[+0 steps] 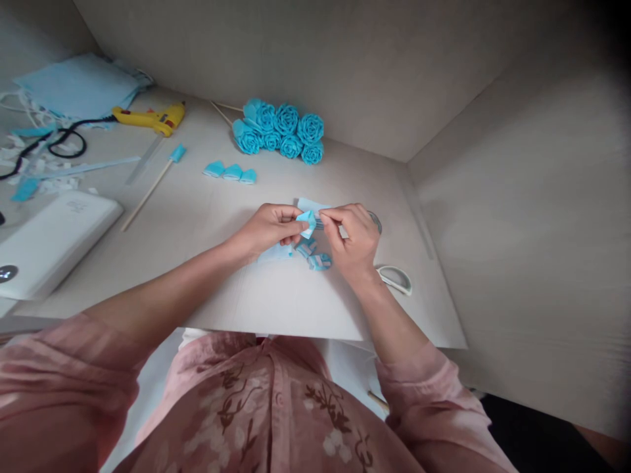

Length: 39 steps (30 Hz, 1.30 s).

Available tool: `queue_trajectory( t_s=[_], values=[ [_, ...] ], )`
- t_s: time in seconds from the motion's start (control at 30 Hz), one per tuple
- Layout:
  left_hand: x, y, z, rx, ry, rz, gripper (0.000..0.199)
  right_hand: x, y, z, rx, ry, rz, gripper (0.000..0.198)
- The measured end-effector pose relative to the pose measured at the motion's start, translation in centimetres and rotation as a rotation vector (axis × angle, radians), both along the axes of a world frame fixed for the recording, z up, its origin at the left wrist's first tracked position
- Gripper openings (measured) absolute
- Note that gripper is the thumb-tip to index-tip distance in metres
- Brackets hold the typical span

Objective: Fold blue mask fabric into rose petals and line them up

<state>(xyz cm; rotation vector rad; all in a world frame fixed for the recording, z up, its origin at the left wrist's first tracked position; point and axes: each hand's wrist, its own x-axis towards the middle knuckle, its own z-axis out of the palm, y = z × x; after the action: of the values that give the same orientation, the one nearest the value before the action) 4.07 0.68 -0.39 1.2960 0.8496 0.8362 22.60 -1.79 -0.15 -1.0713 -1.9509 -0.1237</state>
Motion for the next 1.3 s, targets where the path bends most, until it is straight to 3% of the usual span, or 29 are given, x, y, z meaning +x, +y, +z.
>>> queue_trajectory(
  t_s=[0.27,0.6,0.83,1.13,1.3],
  values=[
    [0.0,-0.1,0.2,-0.007,-0.018,-0.017,0.023,0.0,0.2,-0.1,0.098,-0.081,0.008,0.016],
    [-0.2,0.4,-0.9,-0.030,-0.119,-0.008,0.025,-0.1,0.3,-0.2,0.126,-0.103,0.043,0.014],
    [-0.3,0.7,-1.7,-0.004,-0.093,0.049,0.026,-0.1,0.4,0.0,0.056,-0.071,0.086,0.013],
    [-0.4,0.5,-1.2,-0.006,-0.079,0.054,0.027,-0.1,0.3,0.1,0.020,-0.053,0.111,0.016],
    [-0.4,0.7,-1.0,0.006,-0.077,0.087,0.031,-0.4,-0.3,0.4,-0.131,0.002,0.101,0.028]
  ],
)
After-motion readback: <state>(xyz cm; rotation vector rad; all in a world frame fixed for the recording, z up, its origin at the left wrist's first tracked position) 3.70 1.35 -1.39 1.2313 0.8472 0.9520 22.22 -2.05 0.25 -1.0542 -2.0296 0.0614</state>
